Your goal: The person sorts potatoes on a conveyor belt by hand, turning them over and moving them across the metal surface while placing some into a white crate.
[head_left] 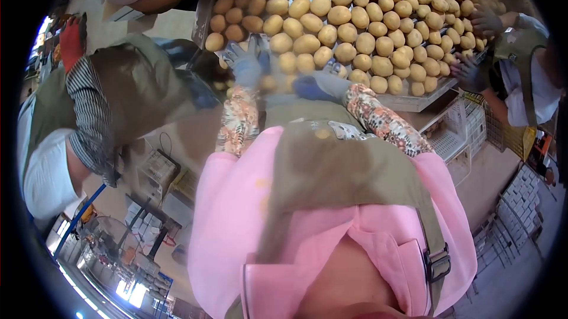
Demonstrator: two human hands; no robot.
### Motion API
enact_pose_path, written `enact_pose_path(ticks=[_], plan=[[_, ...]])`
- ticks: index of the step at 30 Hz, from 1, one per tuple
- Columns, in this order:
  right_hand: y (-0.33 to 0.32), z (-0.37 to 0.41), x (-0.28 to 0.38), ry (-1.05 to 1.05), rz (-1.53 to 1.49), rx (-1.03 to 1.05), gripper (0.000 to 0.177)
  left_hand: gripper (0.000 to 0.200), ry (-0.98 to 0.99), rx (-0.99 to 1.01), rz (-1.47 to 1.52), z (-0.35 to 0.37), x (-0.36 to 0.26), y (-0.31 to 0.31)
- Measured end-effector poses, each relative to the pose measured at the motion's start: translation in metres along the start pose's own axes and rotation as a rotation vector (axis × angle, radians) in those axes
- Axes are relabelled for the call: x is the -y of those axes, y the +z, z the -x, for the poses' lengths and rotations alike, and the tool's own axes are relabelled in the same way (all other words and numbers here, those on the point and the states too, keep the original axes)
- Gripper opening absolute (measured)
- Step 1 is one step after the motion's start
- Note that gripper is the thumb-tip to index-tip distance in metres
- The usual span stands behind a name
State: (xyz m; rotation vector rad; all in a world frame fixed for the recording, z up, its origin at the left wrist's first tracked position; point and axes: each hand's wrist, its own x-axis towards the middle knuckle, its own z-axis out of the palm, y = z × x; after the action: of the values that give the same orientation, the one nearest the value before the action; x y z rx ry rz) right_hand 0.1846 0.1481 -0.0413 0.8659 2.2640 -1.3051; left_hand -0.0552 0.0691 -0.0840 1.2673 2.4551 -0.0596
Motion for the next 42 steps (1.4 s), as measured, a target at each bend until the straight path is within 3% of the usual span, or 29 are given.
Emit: enact_pose_path(ticks=[2, 4, 6, 7, 11, 12, 14, 15, 16, 18, 19, 20, 21, 22, 24, 25, 26, 27, 28, 29, 31, 32, 34, 38, 39, 40, 41, 42], plan=[[-0.03, 0.002, 0.024, -0.227, -0.142, 0.103, 0.036, 0.07, 0.099, -0.058, -0.081, -0.001, 0.015, 0.014], [-0.011, -0.025, -0.032, -0.656, -0.166, -0.152, 0.034, 0.065, 0.107, -0.085, -0.06, 0.011, 0.015, 0.007], [-0.072, 0.03, 0.003, -0.092, -0.688, 0.033, 0.035, 0.06, 0.13, -0.253, 0.075, 0.033, 0.023, 0.015], [-0.073, 0.04, -0.01, -0.097, -0.68, 0.039, 0.035, 0.054, 0.15, -0.278, 0.102, 0.045, 0.026, 0.013], [-0.06, 0.071, -0.072, -0.43, 0.586, -0.548, 0.036, 0.052, 0.198, -0.194, 0.425, 0.086, 0.037, 0.014], [-0.059, 0.069, -0.065, -0.439, 0.586, -0.545, 0.036, 0.052, 0.19, -0.198, 0.423, 0.09, 0.036, 0.016], [-0.068, 0.067, -0.033, -0.102, 0.072, -0.216, 0.031, 0.056, 0.146, -0.448, 0.631, 0.1, 0.034, 0.021], [-0.108, 0.064, -0.012, -0.036, -0.595, 0.102, 0.028, 0.067, 0.097, -0.516, 0.352, 0.104, 0.03, 0.008], [-0.098, 0.054, 0.002, -0.04, -0.591, 0.108, 0.028, 0.067, 0.089, -0.519, 0.351, 0.103, 0.019, -0.004], [-0.062, 0.03, 0.026, 0.204, -0.759, -0.158, 0.031, 0.079, -0.267, -0.541, 0.67, 0.097, -0.004, -0.016], [-0.034, 0.004, 0.002, -0.167, -0.526, -0.239, 0.031, 0.088, -0.145, -0.519, 0.865, 0.088, 0.0, -0.005], [-0.009, -0.021, -0.018, -0.532, -0.28, -0.313, 0.031, 0.088, -0.149, -0.528, 0.865, 0.083, 0.002, -0.002], [0.0, -0.022, -0.012, -0.623, 0.132, -0.517, 0.032, 0.088, -0.091, -0.399, 0.68, 0.079, 0.002, 0.0], [-0.008, -0.011, 0.002, -0.629, 0.138, -0.518, 0.032, 0.088, -0.034, -0.269, 0.498, 0.074, 0.002, 0.004], [-0.042, 0.022, 0.041, -0.249, -0.571, 0.0, 0.036, 0.088, 0.05, -0.32, 0.45, 0.072, -0.001, 0.007], [-0.04, 0.019, 0.033, -0.256, -0.56, -0.001, 0.036, 0.083, 0.037, -0.194, 0.314, 0.074, -0.008, -0.009], [-0.035, 0.016, 0.011, -0.385, -0.42, -0.136, 0.036, 0.077, 0.023, -0.067, 0.174, 0.075, -0.015, -0.018], [-0.03, 0.013, -0.01, -0.515, -0.275, -0.273, 0.037, 0.073, 0.059, -0.203, 0.129, 0.076, -0.017, -0.014], [-0.029, 0.011, -0.024, -0.641, -0.132, -0.411, 0.037, 0.073, 0.059, -0.215, 0.124, 0.071, -0.014, -0.006], [-0.031, 0.019, -0.033, -0.651, -0.131, -0.419, 0.037, 0.072, 0.051, -0.189, 0.12, 0.065, -0.011, 0.005], [-0.028, 0.043, -0.045, -0.415, -0.04, -0.5, 0.037, 0.066, 0.02, -0.13, 0.136, 0.068, -0.02, -0.021], [-0.026, 0.051, -0.046, -0.412, -0.043, -0.511, 0.037, 0.066, 0.03, -0.132, 0.13, 0.068, -0.019, -0.029], [-0.021, 0.067, -0.05, -0.162, -0.662, -0.393, 0.038, 0.061, 0.039, -0.048, 0.464, 0.069, -0.016, -0.039], [-0.019, 0.078, -0.033, 0.027, -1.031, -0.375, 0.041, 0.056, 0.244, -0.198, 0.348, 0.086, -0.043, -0.087], [-0.019, 0.076, -0.036, -0.052, -0.989, -0.326, 0.039, 0.056, 0.251, -0.193, 0.345, 0.096, -0.05, -0.086], [-0.02, 0.074, -0.04, -0.048, -0.994, -0.327, 0.039, 0.065, 0.1, -0.058, 0.971, 0.109, -0.061, -0.082], [-0.024, 0.071, -0.036, -0.333, -0.488, -0.419, 0.041, 0.075, -0.081, 0.094, 1.585, 0.117, -0.072, -0.077], [-0.025, 0.068, -0.031, -0.595, 0.036, -0.486, 0.046, 0.075, -0.084, 0.094, 1.58, 0.121, -0.082, -0.072]])
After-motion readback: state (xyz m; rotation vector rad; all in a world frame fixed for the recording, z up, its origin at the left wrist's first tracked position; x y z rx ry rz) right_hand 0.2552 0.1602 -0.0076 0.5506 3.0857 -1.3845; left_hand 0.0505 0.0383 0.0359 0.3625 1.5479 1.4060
